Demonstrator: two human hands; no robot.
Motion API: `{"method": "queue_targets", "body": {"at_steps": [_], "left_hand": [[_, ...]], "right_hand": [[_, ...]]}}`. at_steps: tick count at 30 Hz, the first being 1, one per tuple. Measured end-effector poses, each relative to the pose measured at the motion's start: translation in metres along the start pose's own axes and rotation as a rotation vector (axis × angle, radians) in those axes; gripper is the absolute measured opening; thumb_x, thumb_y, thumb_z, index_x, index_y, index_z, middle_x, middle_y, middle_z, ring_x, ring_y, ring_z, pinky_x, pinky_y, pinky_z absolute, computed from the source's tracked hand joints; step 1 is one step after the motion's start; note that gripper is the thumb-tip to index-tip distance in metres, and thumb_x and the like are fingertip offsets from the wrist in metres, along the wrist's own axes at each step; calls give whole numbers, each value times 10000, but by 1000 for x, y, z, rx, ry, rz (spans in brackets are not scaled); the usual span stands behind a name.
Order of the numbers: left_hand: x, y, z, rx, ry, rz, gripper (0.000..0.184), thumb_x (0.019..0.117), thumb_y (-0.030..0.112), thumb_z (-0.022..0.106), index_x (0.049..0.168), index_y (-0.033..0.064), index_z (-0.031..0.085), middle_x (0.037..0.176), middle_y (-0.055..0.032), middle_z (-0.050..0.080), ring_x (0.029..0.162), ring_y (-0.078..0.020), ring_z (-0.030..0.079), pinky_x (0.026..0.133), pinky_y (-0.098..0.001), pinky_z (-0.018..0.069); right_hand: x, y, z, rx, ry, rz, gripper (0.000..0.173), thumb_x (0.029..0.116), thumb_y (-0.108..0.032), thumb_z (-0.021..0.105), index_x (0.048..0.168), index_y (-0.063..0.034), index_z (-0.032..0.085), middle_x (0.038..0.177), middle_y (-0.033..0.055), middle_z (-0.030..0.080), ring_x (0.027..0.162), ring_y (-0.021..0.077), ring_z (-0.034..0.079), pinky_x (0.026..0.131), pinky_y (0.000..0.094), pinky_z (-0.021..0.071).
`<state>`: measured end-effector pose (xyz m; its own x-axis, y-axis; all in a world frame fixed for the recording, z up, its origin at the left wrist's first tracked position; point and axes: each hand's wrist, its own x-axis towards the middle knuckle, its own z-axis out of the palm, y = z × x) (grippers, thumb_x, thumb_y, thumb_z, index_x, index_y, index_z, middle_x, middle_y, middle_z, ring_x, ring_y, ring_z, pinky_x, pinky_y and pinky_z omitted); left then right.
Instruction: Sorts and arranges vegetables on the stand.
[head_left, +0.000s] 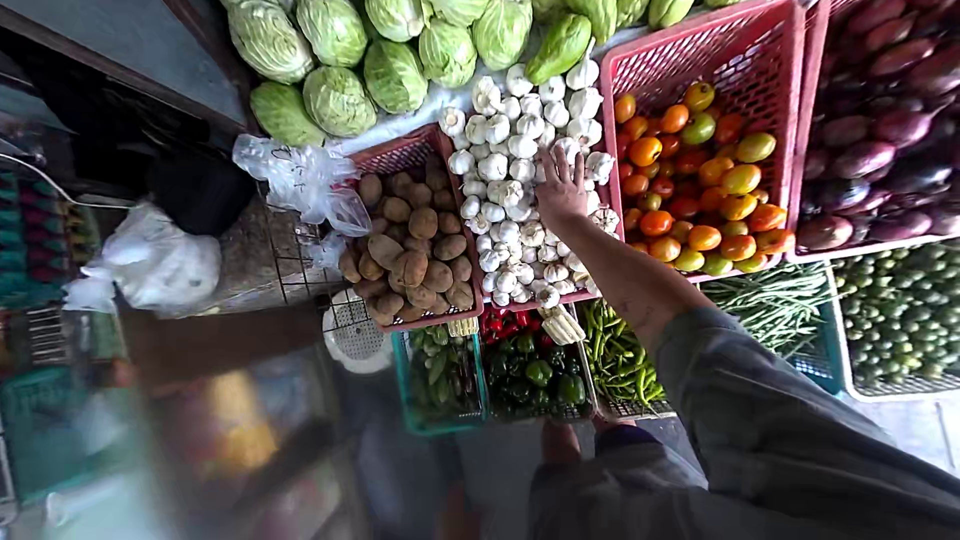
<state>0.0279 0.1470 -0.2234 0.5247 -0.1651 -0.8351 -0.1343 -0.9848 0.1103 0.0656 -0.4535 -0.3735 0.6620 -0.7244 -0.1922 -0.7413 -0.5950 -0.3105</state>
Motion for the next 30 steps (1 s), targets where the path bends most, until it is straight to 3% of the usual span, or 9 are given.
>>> {"method": "queue_targets", "body": {"at_steps": [2, 4, 6, 11, 14, 17, 21, 26, 30], "left_hand": [[46, 48, -15, 22, 77, 191, 742, 926, 373, 752, 1510, 15, 469, 1488, -265, 515, 1358, -396, 532, 1125, -545, 454], [79, 116, -30, 67, 151, 359, 807, 895, 350, 782, 1553, 54, 421, 1549, -225, 464, 1421, -367, 475, 1158, -525, 425], [105, 167, -40, 133, 170, 438, 872, 883, 346, 792, 1592, 88, 355, 1605, -199, 399, 1472, -358, 412, 1182, -538, 391], [174, 242, -32, 380, 271, 525, 1071, 819, 511, 812, 1643, 134, 242, 1688, -225, 206, 1541, -388, 279, 1231, -532, 291], [208, 280, -13, 375, 375, 559, 1197, 763, 579, 825, 1654, 109, 179, 1688, -296, 105, 1568, -435, 165, 1267, -555, 161], [223, 304, 16, 257, 458, 592, 1326, 670, 591, 887, 1652, 86, 152, 1683, -324, 18, 1574, -456, 92, 1279, -538, 157], [220, 310, 27, 259, 418, 590, 1286, 723, 662, 812, 1669, 151, 106, 1701, -271, -73, 1589, -416, 53, 1283, -514, 158], [201, 299, 14, 338, 406, 542, 1285, 716, 676, 808, 1667, 142, 128, 1708, -260, -15, 1586, -417, 87, 1269, -561, 146], [200, 305, 14, 357, 402, 478, 1317, 694, 719, 796, 1668, 144, 121, 1706, -267, -12, 1593, -399, 50, 1279, -546, 104]], "right_hand": [[-34, 9, -18, 153, 71, 9, 265, 1017, -279, 583, 1173, -150, 754, 1688, 80, 303, 1593, 345, 138, 1256, 683, 24], [-102, 26, -42, 322, 50, 55, 323, 1056, -341, 535, 1228, -133, 714, 1520, 74, 530, 1456, 302, 433, 1230, 608, 260], [-199, 56, -52, 441, -156, 166, 338, 1081, -349, 515, 1219, -87, 677, 1163, 125, 714, 1094, 315, 689, 971, 593, 536], [-412, 123, -34, 147, -1021, 465, 538, 1024, -298, 602, 1502, -83, 482, 1282, 299, 647, 1163, 517, 637, 941, 716, 502], [-449, 123, -25, 184, -957, 504, 677, 962, -286, 720, 1561, -134, 443, 1425, 247, 578, 1295, 470, 562, 1057, 671, 441], [-389, 97, -30, 321, -567, 301, 327, 1006, -267, 641, 1268, -83, 710, 1298, 171, 677, 1250, 367, 616, 1076, 565, 480], [-216, 43, -42, 329, -110, 31, 231, 1019, -186, 600, 1151, -85, 760, 1182, 135, 730, 1173, 375, 642, 1011, 573, 496], [-39, -8, -14, -45, -171, -139, 279, 982, -22, 555, 1231, -5, 678, 1280, 183, 658, 1275, 390, 563, 1058, 568, 446], [-2, -20, -4, -301, -285, -165, 245, 959, 28, 556, 1166, 68, 681, 1228, 240, 671, 1272, 413, 567, 1073, 544, 442]]}}
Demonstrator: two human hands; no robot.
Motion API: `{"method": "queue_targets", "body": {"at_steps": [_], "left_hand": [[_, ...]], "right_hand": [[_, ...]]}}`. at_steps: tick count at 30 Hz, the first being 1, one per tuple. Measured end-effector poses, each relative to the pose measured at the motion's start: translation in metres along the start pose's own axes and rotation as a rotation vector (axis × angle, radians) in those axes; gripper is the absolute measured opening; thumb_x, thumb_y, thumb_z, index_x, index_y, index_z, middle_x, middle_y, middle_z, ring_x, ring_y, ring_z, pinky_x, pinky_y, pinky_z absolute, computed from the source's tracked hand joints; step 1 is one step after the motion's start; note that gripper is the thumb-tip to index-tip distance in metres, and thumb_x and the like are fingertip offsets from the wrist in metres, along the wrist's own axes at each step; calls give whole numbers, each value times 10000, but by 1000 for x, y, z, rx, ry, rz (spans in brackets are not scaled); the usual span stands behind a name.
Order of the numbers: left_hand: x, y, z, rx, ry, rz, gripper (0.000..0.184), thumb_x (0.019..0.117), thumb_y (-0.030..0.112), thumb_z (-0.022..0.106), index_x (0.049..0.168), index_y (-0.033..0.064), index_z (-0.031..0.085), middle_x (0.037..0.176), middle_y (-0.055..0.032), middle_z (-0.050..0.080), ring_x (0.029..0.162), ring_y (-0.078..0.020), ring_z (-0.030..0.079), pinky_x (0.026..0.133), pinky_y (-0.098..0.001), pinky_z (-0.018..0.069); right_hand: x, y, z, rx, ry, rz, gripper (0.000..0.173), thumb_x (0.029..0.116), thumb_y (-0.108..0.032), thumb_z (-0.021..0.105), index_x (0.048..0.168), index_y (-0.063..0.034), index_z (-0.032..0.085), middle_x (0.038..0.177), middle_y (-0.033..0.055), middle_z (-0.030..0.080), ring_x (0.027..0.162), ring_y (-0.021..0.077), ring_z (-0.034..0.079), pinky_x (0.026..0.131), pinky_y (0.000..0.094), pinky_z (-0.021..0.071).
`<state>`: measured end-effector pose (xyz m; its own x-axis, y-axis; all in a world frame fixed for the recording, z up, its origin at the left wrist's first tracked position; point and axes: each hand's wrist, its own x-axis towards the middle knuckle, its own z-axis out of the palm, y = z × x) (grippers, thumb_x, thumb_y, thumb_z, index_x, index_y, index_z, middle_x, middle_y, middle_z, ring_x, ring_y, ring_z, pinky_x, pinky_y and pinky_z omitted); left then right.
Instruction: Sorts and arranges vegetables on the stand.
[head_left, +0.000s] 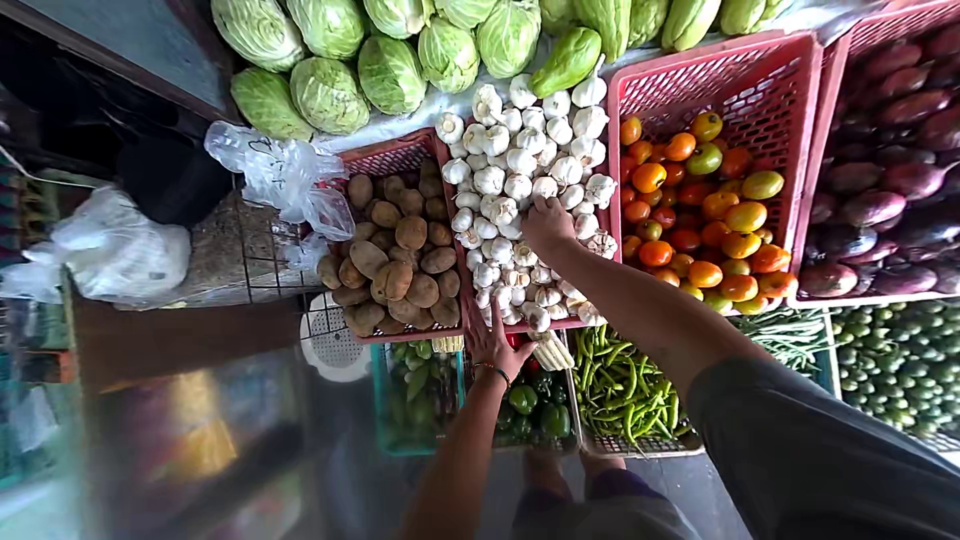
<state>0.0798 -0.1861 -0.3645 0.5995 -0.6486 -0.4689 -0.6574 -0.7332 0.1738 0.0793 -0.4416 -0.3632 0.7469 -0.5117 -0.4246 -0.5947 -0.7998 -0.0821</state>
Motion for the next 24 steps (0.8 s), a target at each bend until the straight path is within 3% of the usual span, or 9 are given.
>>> {"method": "queue_targets", "body": {"at_steps": [7, 10, 13, 15, 18, 19, 20, 22, 24], "left_hand": [[-10, 5, 14, -69, 27, -63, 1248, 748, 654, 798, 1669, 163, 114, 1707, -261, -39, 1583, -400, 127, 1272, -529, 160], [-18, -4, 12, -153, 42, -75, 1262, 737, 627, 825, 1663, 124, 130, 1708, -259, 1, 1563, -407, 202, 1254, -510, 241], [-23, -13, 14, -203, 67, -56, 1325, 684, 616, 866, 1658, 95, 134, 1705, -267, 26, 1551, -426, 227, 1244, -533, 257], [-20, -16, 17, -145, 67, -30, 1385, 629, 673, 864, 1658, 95, 138, 1702, -276, 11, 1553, -437, 212, 1243, -551, 240], [-4, -12, 21, -28, 60, 2, 1452, 569, 790, 814, 1658, 95, 152, 1686, -319, 12, 1575, -462, 81, 1264, -606, 102], [5, -9, 25, -30, 91, 8, 1464, 551, 796, 820, 1655, 91, 167, 1680, -333, 22, 1573, -477, 56, 1262, -624, 72], [14, -6, 33, -49, 148, 13, 1462, 531, 782, 839, 1645, 76, 207, 1666, -360, 51, 1562, -508, 63, 1257, -642, 63], [26, -3, 51, -113, 294, 21, 1451, 482, 709, 898, 1618, 50, 280, 1635, -408, 100, 1534, -565, 101, 1242, -679, 74], [32, -5, 62, -126, 404, 55, 1445, 481, 726, 873, 1603, 20, 298, 1615, -436, 115, 1513, -600, 125, 1228, -701, 83]], "right_hand": [[-1, 27, 3, 8, 53, -195, 237, 942, 16, 596, 1128, -37, 733, 1217, 173, 687, 1248, 399, 570, 1048, 563, 447], [-7, 40, 3, 316, 230, -152, 226, 1044, -106, 539, 1188, -29, 696, 1243, 166, 691, 1271, 363, 598, 1108, 534, 443], [-72, 60, -8, 653, 438, -42, 259, 1059, -245, 560, 1171, -77, 723, 1151, 127, 719, 1136, 311, 669, 1029, 486, 526], [-153, 83, -6, 668, 230, -2, 253, 1057, -257, 579, 1155, -67, 715, 1125, 159, 695, 1091, 340, 669, 981, 546, 538], [-262, 114, 31, 611, -610, -6, 329, 1029, -285, 624, 1262, -62, 690, 1234, 232, 686, 1185, 437, 639, 1028, 673, 471], [-288, 118, 46, 632, -758, 7, 419, 985, -281, 701, 1343, -67, 655, 1307, 240, 658, 1239, 442, 610, 1059, 670, 447], [-307, 118, 59, 679, -757, 52, 538, 938, -294, 760, 1411, -84, 611, 1387, 231, 613, 1305, 424, 570, 1105, 640, 427], [-319, 100, 75, 794, -394, 156, 687, 876, -357, 815, 1458, -97, 556, 1493, 210, 517, 1367, 379, 520, 1135, 562, 439], [-288, 74, 94, 769, 84, 182, 803, 822, -462, 822, 1476, -96, 535, 1566, 227, 440, 1406, 401, 480, 1113, 556, 457]]}}
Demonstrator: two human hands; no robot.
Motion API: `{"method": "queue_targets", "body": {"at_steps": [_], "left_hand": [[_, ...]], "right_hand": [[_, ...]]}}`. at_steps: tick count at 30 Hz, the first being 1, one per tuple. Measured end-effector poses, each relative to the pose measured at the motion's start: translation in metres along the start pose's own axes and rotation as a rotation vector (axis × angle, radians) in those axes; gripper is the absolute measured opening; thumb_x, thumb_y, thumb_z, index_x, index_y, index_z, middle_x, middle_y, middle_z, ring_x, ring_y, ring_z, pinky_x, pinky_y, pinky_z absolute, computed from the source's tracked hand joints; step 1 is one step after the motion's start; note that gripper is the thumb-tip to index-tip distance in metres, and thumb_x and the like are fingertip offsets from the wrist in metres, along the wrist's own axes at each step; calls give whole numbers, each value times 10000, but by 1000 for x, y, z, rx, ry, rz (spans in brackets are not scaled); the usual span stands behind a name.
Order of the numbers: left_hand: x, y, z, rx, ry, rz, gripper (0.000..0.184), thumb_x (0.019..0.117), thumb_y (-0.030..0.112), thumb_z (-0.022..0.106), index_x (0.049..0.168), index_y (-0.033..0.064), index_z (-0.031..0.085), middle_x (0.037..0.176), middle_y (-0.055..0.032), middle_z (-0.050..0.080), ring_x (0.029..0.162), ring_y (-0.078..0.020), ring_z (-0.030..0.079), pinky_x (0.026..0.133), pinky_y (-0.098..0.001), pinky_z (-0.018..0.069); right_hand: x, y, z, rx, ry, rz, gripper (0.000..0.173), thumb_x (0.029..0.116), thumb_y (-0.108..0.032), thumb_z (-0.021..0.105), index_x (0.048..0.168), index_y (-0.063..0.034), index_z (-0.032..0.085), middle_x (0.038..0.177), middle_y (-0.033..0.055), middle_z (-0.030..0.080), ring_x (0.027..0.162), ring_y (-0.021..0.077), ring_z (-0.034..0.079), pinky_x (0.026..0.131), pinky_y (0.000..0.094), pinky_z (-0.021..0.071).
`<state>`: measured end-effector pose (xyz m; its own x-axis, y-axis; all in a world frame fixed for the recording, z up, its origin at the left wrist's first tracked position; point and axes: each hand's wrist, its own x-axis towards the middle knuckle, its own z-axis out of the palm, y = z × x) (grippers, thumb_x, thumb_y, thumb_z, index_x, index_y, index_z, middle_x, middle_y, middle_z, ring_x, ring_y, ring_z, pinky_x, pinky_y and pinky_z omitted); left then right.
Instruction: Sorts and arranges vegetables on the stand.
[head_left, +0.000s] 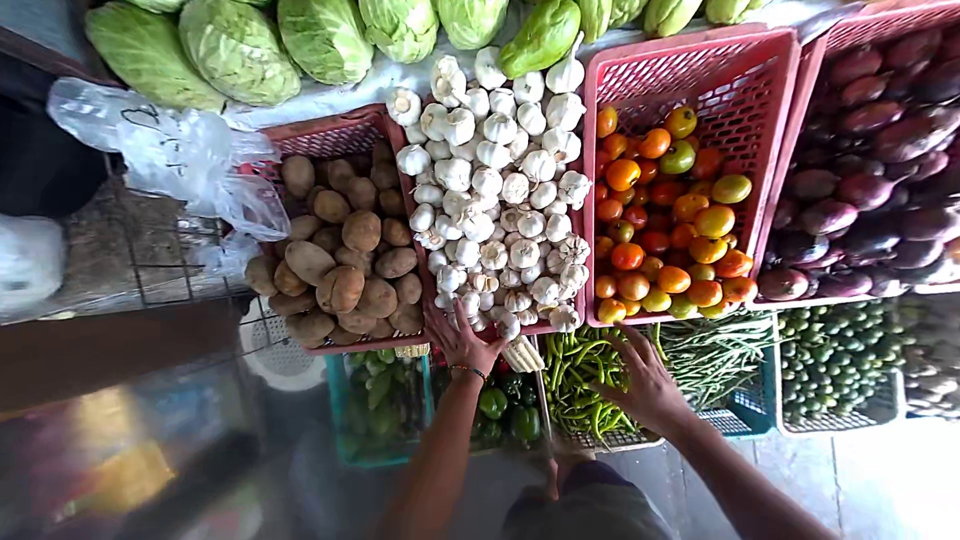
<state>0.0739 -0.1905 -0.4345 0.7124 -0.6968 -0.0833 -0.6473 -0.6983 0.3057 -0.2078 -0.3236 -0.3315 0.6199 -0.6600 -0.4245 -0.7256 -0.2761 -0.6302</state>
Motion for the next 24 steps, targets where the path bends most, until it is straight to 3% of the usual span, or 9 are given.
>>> {"method": "queue_targets", "body": {"at_steps": [2, 4, 7, 11, 13, 16, 18, 21, 24], "left_hand": [[1, -7, 7, -14, 91, 67, 1407, 529, 774, 805, 1578, -29, 320, 1595, -449, 167, 1489, -620, 182, 1212, -718, 128], [9, -3, 8, -58, 147, 123, 1385, 557, 768, 802, 1564, -53, 322, 1578, -457, 202, 1465, -629, 238, 1198, -718, 190], [25, 16, 11, -154, 223, 145, 1349, 563, 763, 827, 1554, -20, 352, 1595, -419, 223, 1483, -564, 276, 1213, -636, 277], [42, 50, 11, -267, 286, 61, 1222, 652, 590, 879, 1566, -13, 336, 1611, -412, 178, 1494, -547, 261, 1191, -597, 336], [56, 63, 5, -329, 268, 56, 1091, 754, 441, 868, 1588, 10, 311, 1620, -406, 167, 1493, -559, 256, 1177, -618, 345], [81, 73, -16, -389, 203, 131, 888, 877, 244, 770, 1609, 64, 300, 1657, -320, 183, 1505, -450, 325, 1150, -550, 422], [99, 70, -36, -415, 193, 220, 827, 922, 282, 730, 1594, 49, 309, 1667, -304, 169, 1516, -427, 313, 1164, -536, 410], [145, 59, -71, -380, 238, 337, 825, 933, 510, 639, 1531, -5, 400, 1603, -301, 340, 1495, -428, 347, 1198, -582, 323], [211, 64, -109, -349, 130, 305, 899, 881, 563, 719, 1543, 34, 420, 1577, -261, 410, 1488, -410, 369, 1201, -575, 339]], "right_hand": [[47, 5, 46, 15, 373, -190, 798, 825, -489, 791, 1437, -40, 544, 1521, 317, 451, 1403, 460, 469, 1113, 582, 450], [98, 11, 86, 77, 586, -274, 804, 867, -489, 757, 1481, -49, 482, 1537, 365, 389, 1444, 489, 402, 1149, 604, 408], [142, 0, 113, 200, 768, -240, 724, 905, -458, 706, 1494, -110, 468, 1608, 271, 342, 1496, 395, 363, 1186, 558, 388], [168, -46, 110, 327, 822, -176, 562, 943, -443, 645, 1378, -87, 619, 1612, 248, 346, 1524, 408, 284, 1215, 579, 311], [191, -68, 100, 324, 807, -256, 486, 964, -431, 600, 1315, -101, 668, 1594, 233, 388, 1539, 417, 250, 1239, 591, 266], [222, -98, 75, 295, 706, -443, 359, 995, -355, 584, 1158, -86, 757, 1499, 172, 543, 1521, 416, 304, 1258, 587, 234], [232, -112, 52, 298, 640, -543, 320, 1000, -321, 581, 1084, -83, 777, 1425, 130, 618, 1484, 393, 379, 1239, 561, 286], [253, -116, 3, 225, 659, -650, 298, 1003, -318, 591, 1029, -101, 794, 1346, 146, 669, 1370, 373, 522, 1161, 568, 384], [301, -114, -62, 174, 612, -348, 361, 982, -302, 629, 1234, -57, 715, 1454, 181, 567, 1388, 348, 489, 1174, 523, 380]]}}
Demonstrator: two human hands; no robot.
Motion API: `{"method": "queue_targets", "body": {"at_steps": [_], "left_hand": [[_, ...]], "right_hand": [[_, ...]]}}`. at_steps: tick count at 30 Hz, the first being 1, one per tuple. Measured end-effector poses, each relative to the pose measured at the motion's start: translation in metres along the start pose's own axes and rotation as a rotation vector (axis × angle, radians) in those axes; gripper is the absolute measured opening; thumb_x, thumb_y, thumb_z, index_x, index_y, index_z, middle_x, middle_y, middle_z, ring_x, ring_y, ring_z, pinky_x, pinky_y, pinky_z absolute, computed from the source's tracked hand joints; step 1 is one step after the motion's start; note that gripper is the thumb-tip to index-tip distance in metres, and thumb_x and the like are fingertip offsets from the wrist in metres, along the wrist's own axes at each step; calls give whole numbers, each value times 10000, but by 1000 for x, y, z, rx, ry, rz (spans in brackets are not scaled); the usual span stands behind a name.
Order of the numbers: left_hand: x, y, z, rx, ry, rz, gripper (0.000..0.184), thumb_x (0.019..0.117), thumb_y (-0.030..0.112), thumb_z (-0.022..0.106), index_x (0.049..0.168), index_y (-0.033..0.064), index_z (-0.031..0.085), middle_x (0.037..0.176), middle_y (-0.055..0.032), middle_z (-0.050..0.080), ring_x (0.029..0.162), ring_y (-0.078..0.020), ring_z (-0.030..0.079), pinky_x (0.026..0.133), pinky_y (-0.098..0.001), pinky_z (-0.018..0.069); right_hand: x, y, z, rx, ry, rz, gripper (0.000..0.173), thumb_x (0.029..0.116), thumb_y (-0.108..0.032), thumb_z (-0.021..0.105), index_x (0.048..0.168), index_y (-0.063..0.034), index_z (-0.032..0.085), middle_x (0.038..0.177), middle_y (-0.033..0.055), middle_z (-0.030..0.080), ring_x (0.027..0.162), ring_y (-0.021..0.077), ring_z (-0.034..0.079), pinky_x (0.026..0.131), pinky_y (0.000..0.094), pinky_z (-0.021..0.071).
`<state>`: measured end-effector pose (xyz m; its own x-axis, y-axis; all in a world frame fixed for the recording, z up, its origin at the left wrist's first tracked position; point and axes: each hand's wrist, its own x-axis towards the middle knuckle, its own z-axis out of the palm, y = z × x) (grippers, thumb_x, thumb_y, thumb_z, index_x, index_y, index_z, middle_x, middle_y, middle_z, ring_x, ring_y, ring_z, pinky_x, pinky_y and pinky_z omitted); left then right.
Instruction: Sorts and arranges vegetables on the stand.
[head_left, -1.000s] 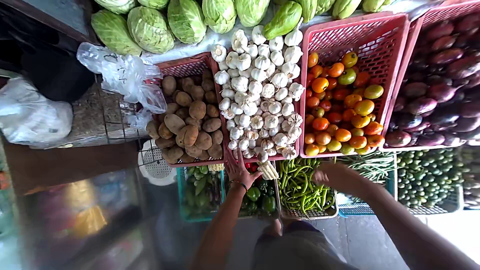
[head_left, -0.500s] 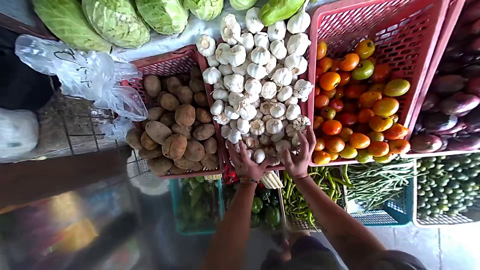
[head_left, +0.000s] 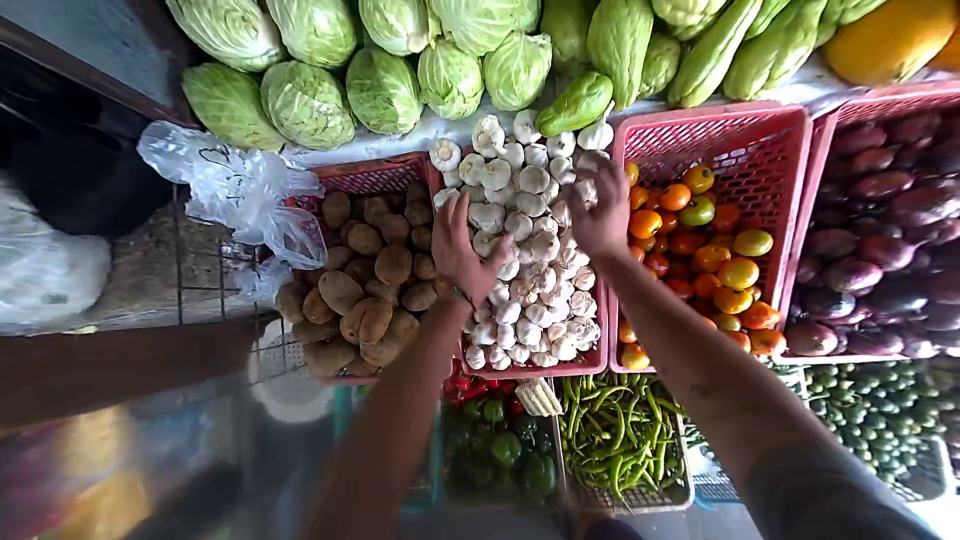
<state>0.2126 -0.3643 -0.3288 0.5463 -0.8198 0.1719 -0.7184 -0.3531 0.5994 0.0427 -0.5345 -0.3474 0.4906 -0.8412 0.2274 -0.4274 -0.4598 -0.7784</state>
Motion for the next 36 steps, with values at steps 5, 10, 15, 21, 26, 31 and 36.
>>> {"method": "queue_targets", "body": {"at_steps": [5, 10, 15, 21, 26, 31, 36], "left_hand": [[113, 11, -3, 133, -286, 14, 881, 893, 635, 678, 1589, 181, 388, 1580, -196, 429, 1496, -373, 361, 1201, -601, 309], [167, 27, 30, 222, -475, -115, 840, 902, 779, 526, 1568, 274, 439, 1627, -149, 360, 1462, -401, 379, 1138, -664, 336], [166, 28, 46, 427, -595, -132, 860, 829, 898, 448, 1427, 294, 573, 1498, -203, 496, 1400, -425, 447, 1131, -730, 262], [88, 31, 26, 160, -403, 102, 436, 1035, 445, 554, 1326, 141, 667, 1359, -141, 633, 1327, -309, 550, 1161, -557, 370], [-13, 22, 10, -55, -359, 217, 339, 1024, 257, 589, 1221, -10, 661, 1399, -215, 574, 1321, -337, 555, 1120, -487, 462], [37, -14, -12, -16, -139, 89, 567, 977, 470, 636, 1367, 59, 627, 1530, -251, 473, 1434, -405, 440, 1173, -571, 375], [137, -31, -2, 126, -398, -237, 712, 1001, 624, 509, 1550, 172, 471, 1612, -266, 342, 1515, -423, 299, 1219, -593, 283]], "right_hand": [[81, 23, -7, -216, -44, 292, 669, 898, -322, 724, 1461, -42, 496, 1446, 240, 530, 1376, 422, 471, 1149, 574, 375], [84, 11, -4, -372, -159, 378, 729, 884, -509, 732, 1399, -34, 531, 1393, 220, 585, 1347, 433, 496, 1119, 598, 395], [76, 12, 10, -404, -322, 296, 695, 931, -629, 603, 1406, -122, 578, 1462, 182, 542, 1323, 385, 544, 1061, 584, 469], [39, -9, -2, -39, -382, 166, 478, 969, -399, 669, 1398, -194, 621, 1351, 125, 649, 1175, 328, 661, 969, 608, 535], [-40, -27, -3, -22, -373, -226, 420, 958, -263, 678, 1362, -151, 662, 1432, 121, 602, 1300, 324, 581, 1096, 574, 452], [-25, -15, -8, -105, -234, -382, 343, 1010, -357, 566, 1221, -165, 757, 1330, 67, 692, 1272, 318, 608, 1065, 563, 461], [80, -48, 23, -654, -631, -264, 728, 849, -18, 698, 1525, -199, 496, 1649, 211, 318, 1535, 473, 228, 1222, 680, 184]]}}
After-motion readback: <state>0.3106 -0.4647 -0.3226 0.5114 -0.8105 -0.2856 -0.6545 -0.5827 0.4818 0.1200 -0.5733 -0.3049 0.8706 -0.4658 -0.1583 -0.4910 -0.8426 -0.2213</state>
